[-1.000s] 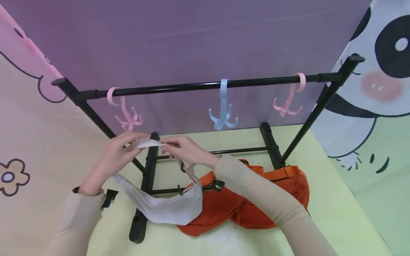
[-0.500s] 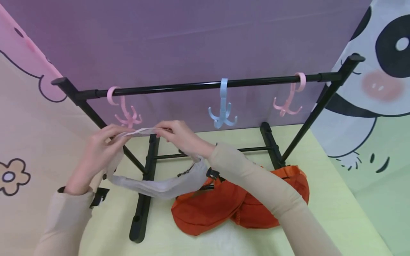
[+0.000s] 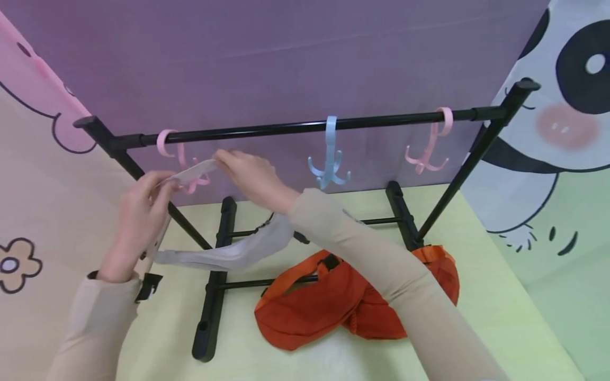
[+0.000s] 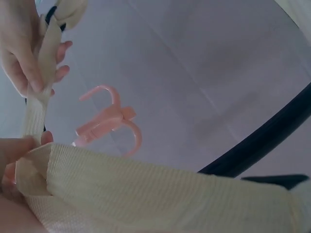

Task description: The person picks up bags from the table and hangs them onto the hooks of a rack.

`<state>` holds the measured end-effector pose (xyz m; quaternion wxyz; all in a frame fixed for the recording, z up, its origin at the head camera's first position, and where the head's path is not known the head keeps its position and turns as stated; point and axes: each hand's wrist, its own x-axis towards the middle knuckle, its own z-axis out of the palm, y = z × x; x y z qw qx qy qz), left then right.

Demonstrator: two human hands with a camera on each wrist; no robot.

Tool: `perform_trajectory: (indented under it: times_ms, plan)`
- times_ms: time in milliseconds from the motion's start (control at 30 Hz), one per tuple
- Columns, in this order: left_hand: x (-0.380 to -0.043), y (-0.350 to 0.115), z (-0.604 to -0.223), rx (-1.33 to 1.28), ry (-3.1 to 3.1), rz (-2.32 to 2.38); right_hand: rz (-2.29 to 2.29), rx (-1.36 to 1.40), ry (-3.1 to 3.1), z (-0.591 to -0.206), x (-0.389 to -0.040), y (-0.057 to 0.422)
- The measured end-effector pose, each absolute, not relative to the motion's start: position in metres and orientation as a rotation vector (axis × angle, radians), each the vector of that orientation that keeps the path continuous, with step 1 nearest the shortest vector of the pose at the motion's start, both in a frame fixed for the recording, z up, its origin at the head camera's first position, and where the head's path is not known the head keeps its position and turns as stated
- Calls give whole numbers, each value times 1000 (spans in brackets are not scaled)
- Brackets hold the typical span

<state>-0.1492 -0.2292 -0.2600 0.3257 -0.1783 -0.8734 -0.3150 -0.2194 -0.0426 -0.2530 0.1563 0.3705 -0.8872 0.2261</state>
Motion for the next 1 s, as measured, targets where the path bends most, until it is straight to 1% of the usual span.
perform_trajectory:
  times_ms: [300, 467, 767, 1000]
  plan:
    - [-156, -231, -266, -270, -2355, -791, 314, 1008, -2623, -256, -236, -55]
    - [-161, -235, -271, -239, -2346, -764, 193, 962, -2714, -259, -244, -61]
    - [-163, -241, -275, -159, -2420, -720, 234, 943, -2835, -264, -249, -70]
    - [-162, -244, -280, -145, -2467, -724, 225, 988, -2805, -274, -250, -70]
